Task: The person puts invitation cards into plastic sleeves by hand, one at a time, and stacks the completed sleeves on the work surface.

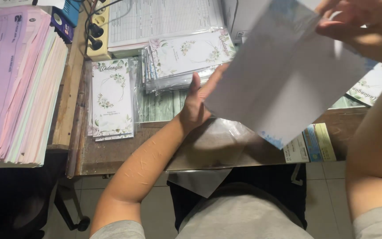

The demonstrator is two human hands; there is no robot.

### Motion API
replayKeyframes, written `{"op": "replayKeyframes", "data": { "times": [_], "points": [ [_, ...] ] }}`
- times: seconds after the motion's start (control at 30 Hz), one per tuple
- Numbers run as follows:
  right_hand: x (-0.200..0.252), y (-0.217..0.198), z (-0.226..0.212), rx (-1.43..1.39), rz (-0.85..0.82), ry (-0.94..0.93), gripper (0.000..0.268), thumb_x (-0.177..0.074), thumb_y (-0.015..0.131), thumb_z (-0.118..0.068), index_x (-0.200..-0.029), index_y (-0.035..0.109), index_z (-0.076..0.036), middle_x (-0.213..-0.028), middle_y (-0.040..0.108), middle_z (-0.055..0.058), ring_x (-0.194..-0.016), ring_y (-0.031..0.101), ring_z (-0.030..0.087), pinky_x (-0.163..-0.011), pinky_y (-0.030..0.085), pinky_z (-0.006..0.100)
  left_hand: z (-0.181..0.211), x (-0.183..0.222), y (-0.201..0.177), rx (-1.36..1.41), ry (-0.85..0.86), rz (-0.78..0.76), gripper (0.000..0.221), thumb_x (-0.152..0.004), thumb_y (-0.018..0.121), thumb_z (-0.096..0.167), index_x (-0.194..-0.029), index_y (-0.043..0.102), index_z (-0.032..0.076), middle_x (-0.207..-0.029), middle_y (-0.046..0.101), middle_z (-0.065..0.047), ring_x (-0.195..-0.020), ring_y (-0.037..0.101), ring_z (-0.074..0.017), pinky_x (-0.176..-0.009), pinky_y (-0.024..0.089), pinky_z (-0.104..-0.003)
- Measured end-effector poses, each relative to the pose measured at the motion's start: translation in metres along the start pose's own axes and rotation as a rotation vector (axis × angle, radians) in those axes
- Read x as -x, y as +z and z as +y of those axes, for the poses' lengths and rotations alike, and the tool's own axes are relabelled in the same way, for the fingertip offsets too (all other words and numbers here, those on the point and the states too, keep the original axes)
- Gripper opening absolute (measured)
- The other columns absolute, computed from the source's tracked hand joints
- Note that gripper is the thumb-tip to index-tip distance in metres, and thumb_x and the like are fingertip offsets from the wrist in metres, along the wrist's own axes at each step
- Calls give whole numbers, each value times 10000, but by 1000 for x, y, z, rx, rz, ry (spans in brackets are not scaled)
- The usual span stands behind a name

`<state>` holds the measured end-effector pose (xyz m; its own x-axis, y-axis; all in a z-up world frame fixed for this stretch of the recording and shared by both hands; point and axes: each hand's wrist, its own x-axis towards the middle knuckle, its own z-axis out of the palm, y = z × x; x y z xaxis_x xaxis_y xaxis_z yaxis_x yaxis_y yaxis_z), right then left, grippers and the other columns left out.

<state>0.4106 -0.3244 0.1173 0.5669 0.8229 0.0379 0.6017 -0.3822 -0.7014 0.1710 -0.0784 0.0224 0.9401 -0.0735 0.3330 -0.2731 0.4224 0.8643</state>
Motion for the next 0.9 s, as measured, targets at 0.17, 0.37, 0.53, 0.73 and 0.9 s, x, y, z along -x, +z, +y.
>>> {"op": "replayKeyframes", "data": {
  "times": [0.17,0.37,0.53,0.73,0.9],
  "points": [
    [-28,32,-91,41,-136,20,170,-961,494,-57,-958,660,-95,-808,674,131,-631,568,184,-441,358,277,4,-3,-1,-38,-277,-124,681,-818,572,442,-1359,339,100,-1351,428,-116,-1211,459,-243,-998,371,-383],
    [-39,43,-93,-15,-199,-318,131,-861,536,21,-951,631,24,-890,682,98,-874,639,145,-806,487,233,-16,-4,-2,-283,-294,57,174,-740,697,228,-841,591,135,-938,642,-20,-884,623,-155,-767,538,-266],
    [-44,47,-81,-385,-151,-52,477,-967,281,-310,-1262,415,40,-927,552,238,-693,613,350,-627,537,389,-25,-1,-9,-106,-230,397,217,-841,634,116,-1024,519,106,-730,590,-36,-496,511,-96,-379,394,-154],
    [-51,63,-71,-374,-87,-21,130,-908,606,-41,-858,585,77,-792,603,148,-636,625,208,-572,509,217,-33,-5,-5,-197,-61,476,389,-816,631,172,-1151,482,40,-1081,612,-120,-942,615,-187,-773,565,-281],
    [-51,67,-85,-255,-147,22,205,-892,582,-16,-1068,478,-2,-716,588,159,-595,610,209,-563,519,276,-47,-4,-8,-247,-89,396,400,-846,589,202,-1179,454,26,-1135,583,-125,-1044,574,-204,-901,500,-308]
  ]
}}
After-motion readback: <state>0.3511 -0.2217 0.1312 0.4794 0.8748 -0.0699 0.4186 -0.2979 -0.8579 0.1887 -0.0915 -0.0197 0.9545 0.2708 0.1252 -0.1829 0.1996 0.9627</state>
